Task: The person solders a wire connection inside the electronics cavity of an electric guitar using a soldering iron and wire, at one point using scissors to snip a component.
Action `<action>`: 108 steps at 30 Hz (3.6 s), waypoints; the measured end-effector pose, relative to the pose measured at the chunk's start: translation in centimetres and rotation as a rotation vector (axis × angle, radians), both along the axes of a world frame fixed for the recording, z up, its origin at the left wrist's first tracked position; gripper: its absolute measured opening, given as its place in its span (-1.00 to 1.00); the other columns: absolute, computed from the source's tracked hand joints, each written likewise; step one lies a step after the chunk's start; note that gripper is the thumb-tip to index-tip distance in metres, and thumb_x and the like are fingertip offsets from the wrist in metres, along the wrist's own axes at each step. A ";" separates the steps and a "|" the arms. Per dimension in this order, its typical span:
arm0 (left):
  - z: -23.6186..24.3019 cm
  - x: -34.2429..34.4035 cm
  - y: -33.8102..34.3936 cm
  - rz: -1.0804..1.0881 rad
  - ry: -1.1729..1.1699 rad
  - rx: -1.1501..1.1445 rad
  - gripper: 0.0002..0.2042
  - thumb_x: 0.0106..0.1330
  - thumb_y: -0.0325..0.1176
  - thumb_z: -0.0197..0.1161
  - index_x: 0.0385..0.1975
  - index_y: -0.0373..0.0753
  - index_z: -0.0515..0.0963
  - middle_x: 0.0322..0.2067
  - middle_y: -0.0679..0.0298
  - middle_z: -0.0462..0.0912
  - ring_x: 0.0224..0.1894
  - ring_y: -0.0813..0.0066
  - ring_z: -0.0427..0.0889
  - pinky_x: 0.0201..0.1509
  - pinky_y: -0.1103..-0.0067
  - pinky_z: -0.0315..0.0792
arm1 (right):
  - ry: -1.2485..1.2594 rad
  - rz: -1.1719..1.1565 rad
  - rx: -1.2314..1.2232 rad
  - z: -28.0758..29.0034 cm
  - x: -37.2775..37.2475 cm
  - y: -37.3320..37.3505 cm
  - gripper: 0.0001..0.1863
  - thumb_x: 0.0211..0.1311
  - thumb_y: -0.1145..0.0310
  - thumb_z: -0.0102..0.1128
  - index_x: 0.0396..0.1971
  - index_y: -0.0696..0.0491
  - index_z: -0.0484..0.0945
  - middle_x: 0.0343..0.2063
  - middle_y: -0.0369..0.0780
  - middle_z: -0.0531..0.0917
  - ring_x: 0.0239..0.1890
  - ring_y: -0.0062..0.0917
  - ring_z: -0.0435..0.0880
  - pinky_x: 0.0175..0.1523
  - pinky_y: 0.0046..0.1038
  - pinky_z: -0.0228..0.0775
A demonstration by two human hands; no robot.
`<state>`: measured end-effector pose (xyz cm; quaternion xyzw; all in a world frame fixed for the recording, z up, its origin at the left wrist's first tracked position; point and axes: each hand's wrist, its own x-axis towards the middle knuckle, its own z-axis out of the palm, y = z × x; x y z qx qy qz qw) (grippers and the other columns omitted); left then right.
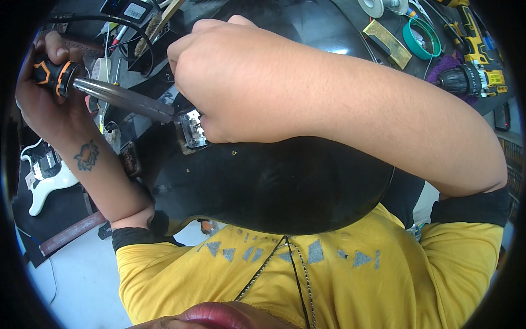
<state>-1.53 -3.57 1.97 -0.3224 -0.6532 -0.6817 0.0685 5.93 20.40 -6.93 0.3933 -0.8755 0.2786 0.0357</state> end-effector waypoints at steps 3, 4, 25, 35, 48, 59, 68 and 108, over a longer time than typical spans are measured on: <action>-0.2 0.5 1.2 0.380 0.042 0.047 -0.81 0.52 -0.41 -0.01 -0.22 -0.45 0.46 -0.48 0.07 0.52 -0.62 0.46 0.45 -0.48 0.63 0.46 | 0.008 -0.011 -0.004 -0.2 0.0 -0.1 -0.76 -0.02 0.40 0.43 -0.31 0.18 0.79 -0.08 -0.17 0.72 0.07 -0.32 0.64 0.19 -0.25 0.46; -0.1 0.2 0.5 0.226 0.018 0.050 -0.81 0.52 -0.42 -0.01 -0.22 -0.45 0.45 -0.48 0.05 0.52 -0.68 0.50 0.38 -0.52 0.65 0.42 | 0.001 -0.014 -0.004 -0.3 0.0 0.0 -0.75 -0.02 0.40 0.42 -0.31 0.18 0.79 -0.09 -0.16 0.72 0.06 -0.31 0.64 0.18 -0.25 0.46; 2.9 -2.1 -6.2 -0.099 -0.128 0.260 -0.80 0.57 -0.36 -0.02 -0.17 -0.40 0.42 -0.39 0.03 0.50 -0.84 0.64 0.19 -0.50 0.68 0.46 | -0.114 0.002 -0.228 0.2 -0.6 1.6 -0.86 -0.10 0.44 0.39 -0.60 0.19 0.62 -0.32 -0.10 0.64 -0.17 -0.19 0.66 -0.02 -0.27 0.54; 4.2 -1.4 -8.8 0.154 -0.087 0.488 -0.85 0.55 -0.39 0.04 -0.23 -0.36 0.36 -0.43 0.14 0.42 -0.73 0.61 0.21 -0.71 0.73 0.18 | 0.082 -0.586 -0.251 4.0 7.8 17.4 -0.87 0.07 0.41 0.35 -0.41 0.13 0.63 -0.40 -0.16 0.65 -0.26 -0.30 0.66 -0.08 -0.33 0.51; 2.1 1.1 -8.7 0.068 -0.200 0.426 -0.81 0.53 -0.31 0.06 -0.30 -0.27 0.46 -0.43 0.16 0.49 -0.77 0.63 0.21 -0.58 0.71 0.35 | 0.235 -0.410 0.168 -0.4 12.8 19.1 -0.78 -0.06 0.56 0.37 -0.35 0.03 0.61 -0.06 -0.26 0.63 0.17 -0.24 0.51 0.27 -0.19 0.31; -1.5 3.3 -4.7 0.188 -0.158 0.487 -0.83 0.50 -0.30 0.15 -0.25 -0.28 0.48 -0.45 0.05 0.64 -0.79 0.67 0.24 -0.66 0.74 0.27 | 0.046 -0.077 -0.136 4.2 1.0 8.6 -0.86 0.24 0.52 0.33 -0.20 0.14 0.65 -0.29 -0.20 0.70 -0.19 -0.38 0.67 -0.01 -0.38 0.50; -1.4 3.8 -4.3 0.216 -0.097 0.497 -0.80 0.53 -0.25 0.10 -0.24 -0.27 0.47 -0.49 0.08 0.59 -0.81 0.63 0.18 -0.58 0.70 0.34 | -0.167 0.313 -0.121 2.1 -1.9 2.5 -0.88 0.15 0.44 0.37 -0.31 0.11 0.70 -0.39 -0.16 0.68 -0.27 -0.26 0.69 -0.09 -0.30 0.55; 3.7 3.9 1.9 -0.036 0.165 -0.061 -0.68 0.42 -0.13 -0.06 -0.20 -0.25 0.52 -0.58 0.12 0.56 -0.79 0.59 0.01 -0.71 0.60 -0.01 | 0.018 0.156 -0.140 0.1 -1.6 3.6 -0.92 0.00 0.42 0.34 -0.55 0.12 0.69 -0.52 -0.14 0.66 -0.34 -0.26 0.74 -0.21 -0.30 0.60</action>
